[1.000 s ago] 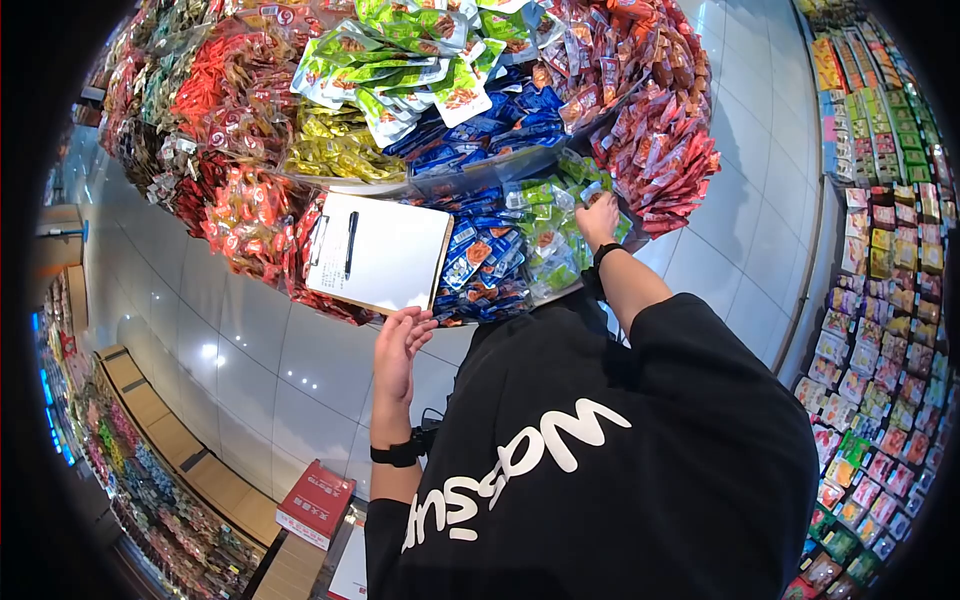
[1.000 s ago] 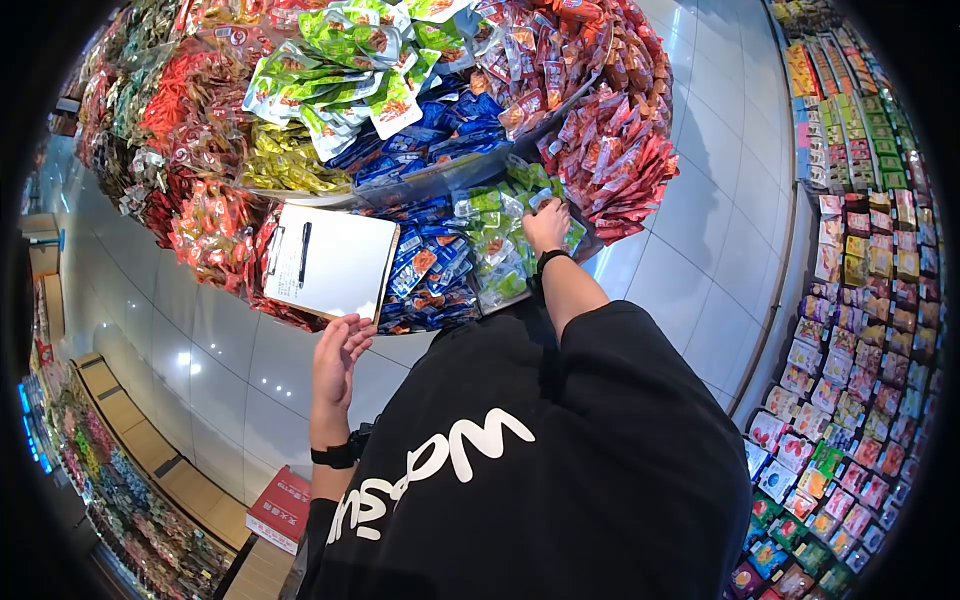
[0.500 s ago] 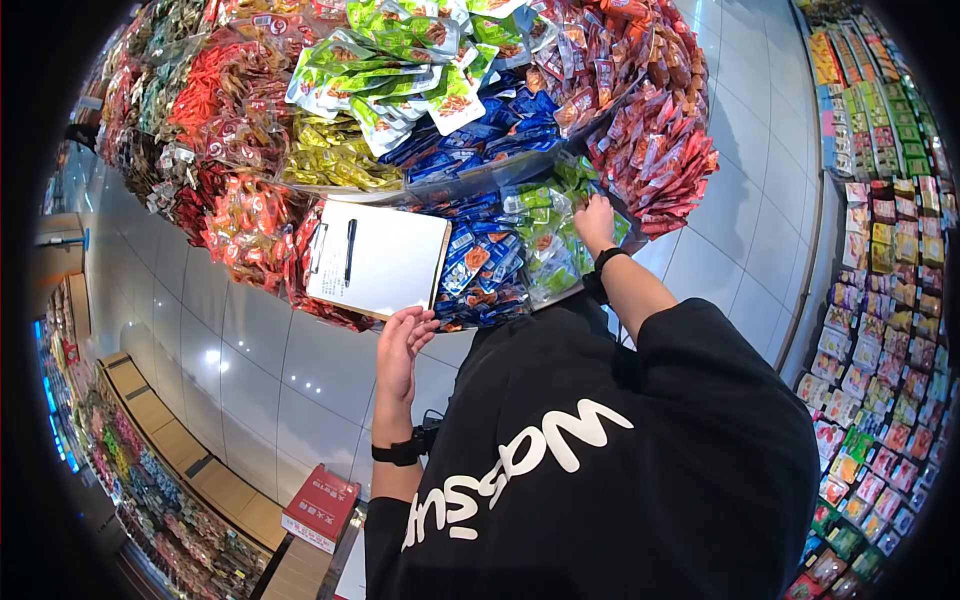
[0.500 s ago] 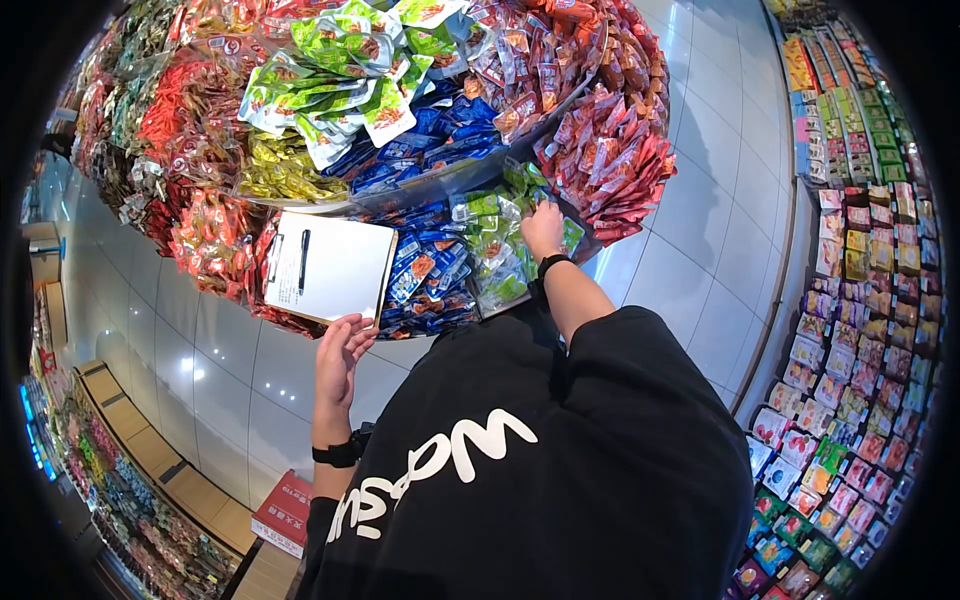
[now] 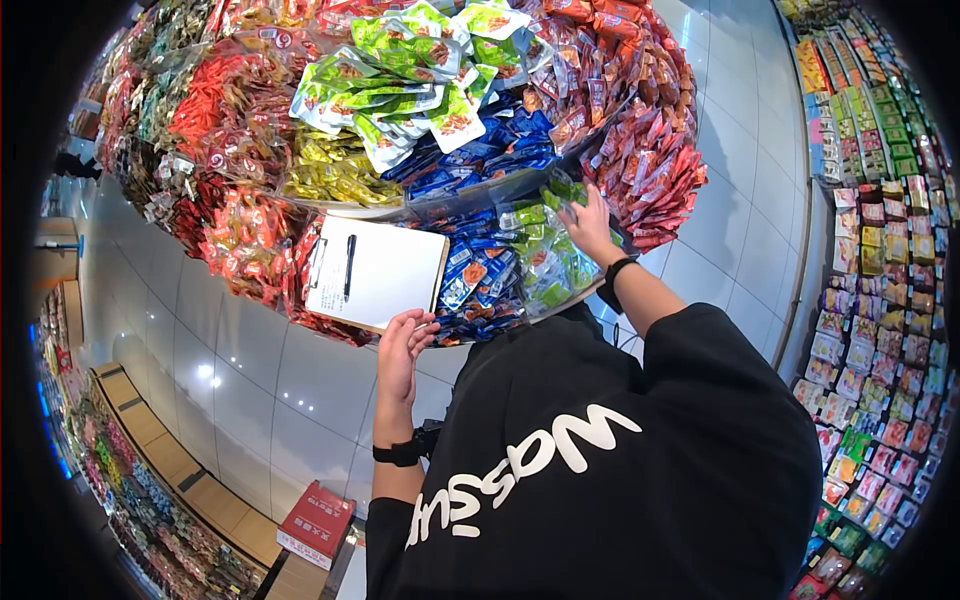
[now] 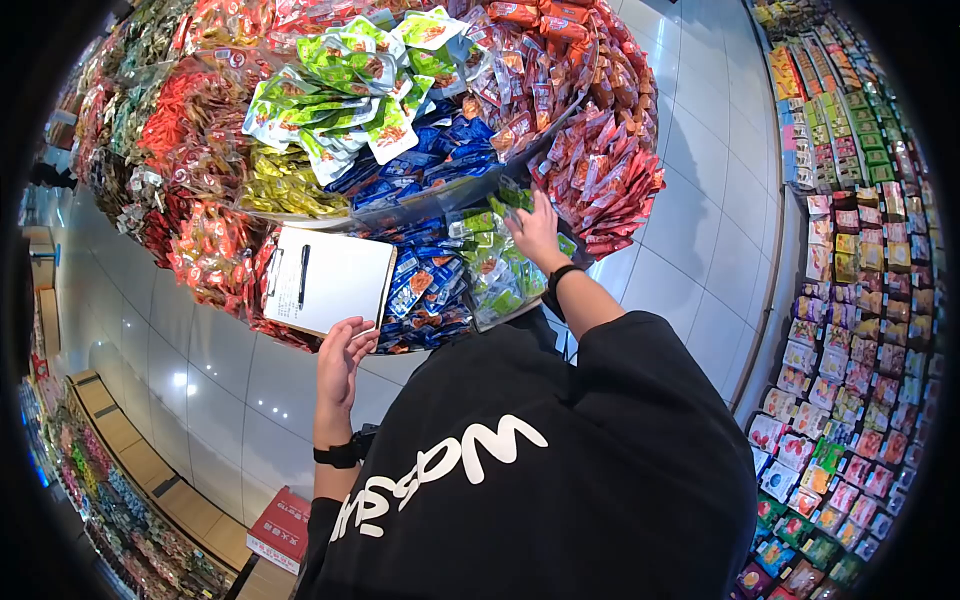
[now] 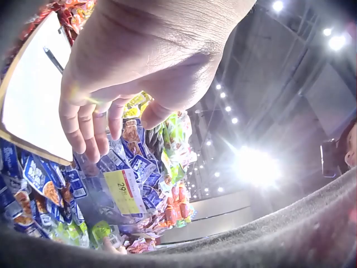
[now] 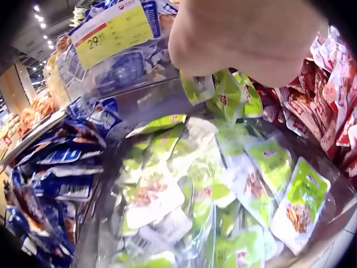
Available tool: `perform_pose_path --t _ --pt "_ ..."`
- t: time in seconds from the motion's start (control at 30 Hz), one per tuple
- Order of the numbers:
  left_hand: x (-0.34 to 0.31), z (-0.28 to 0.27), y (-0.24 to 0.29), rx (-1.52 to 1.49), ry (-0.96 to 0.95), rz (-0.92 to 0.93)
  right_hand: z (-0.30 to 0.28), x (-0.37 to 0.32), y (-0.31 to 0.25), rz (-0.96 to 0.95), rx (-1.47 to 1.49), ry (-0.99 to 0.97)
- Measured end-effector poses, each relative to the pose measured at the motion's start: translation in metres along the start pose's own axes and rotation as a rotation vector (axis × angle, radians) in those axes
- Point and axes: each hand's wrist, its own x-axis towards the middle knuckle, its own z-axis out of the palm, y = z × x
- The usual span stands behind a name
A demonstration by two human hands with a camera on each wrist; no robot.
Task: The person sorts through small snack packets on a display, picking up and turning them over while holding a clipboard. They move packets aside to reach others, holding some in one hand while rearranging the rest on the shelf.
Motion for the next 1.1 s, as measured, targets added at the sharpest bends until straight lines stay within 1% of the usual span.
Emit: perform_pose_path --t 0.03,0.07,0.17,0.2,0.3,0.37,0.43,0.47,0.5,0.57,0.6,0.67,0.7,0.73,0.77,0.83,0.87,0.97,1.03,1.1 --pt "0.000 -0.001 0.000 -0.003 -0.003 0.006 0.002 0.011 0.001 0.031 -0.056 -0.002" --pt "-0.001 -0.002 0.000 -0.005 -0.005 0.014 0.003 0.022 0.003 0.105 -0.028 -0.128" --pt "-0.003 -0.002 0.002 -0.012 0.010 0.016 0.019 0.036 0.014 0.191 0.061 -0.316" --pt "-0.003 -0.003 0.002 -0.013 0.010 0.022 0.020 0.036 0.015 0.128 0.064 -0.259" --pt "-0.004 -0.004 0.004 -0.014 0.012 0.042 0.019 0.028 0.017 0.106 0.052 -0.233" --pt "-0.002 -0.006 0.001 -0.022 -0.006 0.050 0.003 0.020 0.015 0.114 0.109 -0.243" --pt "0.000 -0.005 0.001 -0.001 -0.027 0.047 -0.027 0.014 0.003 0.140 0.211 -0.247" --pt "0.000 -0.002 0.003 0.022 -0.036 0.041 -0.029 0.009 0.008 0.097 0.224 -0.214" --pt "0.001 0.002 0.005 0.045 -0.044 0.035 -0.038 0.005 0.002 0.199 0.416 -0.285" --pt "0.008 0.011 0.003 0.097 -0.124 0.034 -0.084 0.003 -0.026 0.402 0.803 -0.433" --pt "0.011 0.017 0.003 0.125 -0.161 0.030 -0.140 0.013 -0.068 0.595 0.894 -0.615" --pt "0.017 0.036 0.006 0.195 -0.265 0.058 -0.149 0.002 -0.086 0.547 1.227 -0.598" --pt "0.020 0.048 0.005 0.147 -0.301 0.089 -0.153 -0.003 -0.094 0.520 1.394 -0.584" --pt "0.023 0.061 0.004 0.098 -0.335 0.122 -0.166 -0.002 -0.108 0.510 1.459 -0.644" --pt "0.024 0.073 0.002 0.047 -0.370 0.157 -0.173 -0.002 -0.120 0.500 1.489 -0.684" --pt "0.023 0.095 0.001 -0.055 -0.370 0.186 -0.186 -0.002 -0.136 0.474 1.542 -0.766" --pt "0.023 0.102 0.002 -0.106 -0.371 0.205 -0.190 -0.002 -0.143 0.488 1.609 -0.776" --pt "0.023 0.106 0.006 -0.053 -0.390 0.204 -0.197 -0.001 -0.132 0.493 1.631 -0.787" --pt "0.017 0.121 0.011 -0.169 -0.345 0.238 -0.212 0.001 -0.122 0.477 1.583 -0.749" --pt "0.008 0.135 0.018 -0.220 -0.347 0.291 -0.223 0.003 -0.102 0.443 1.539 -0.723"
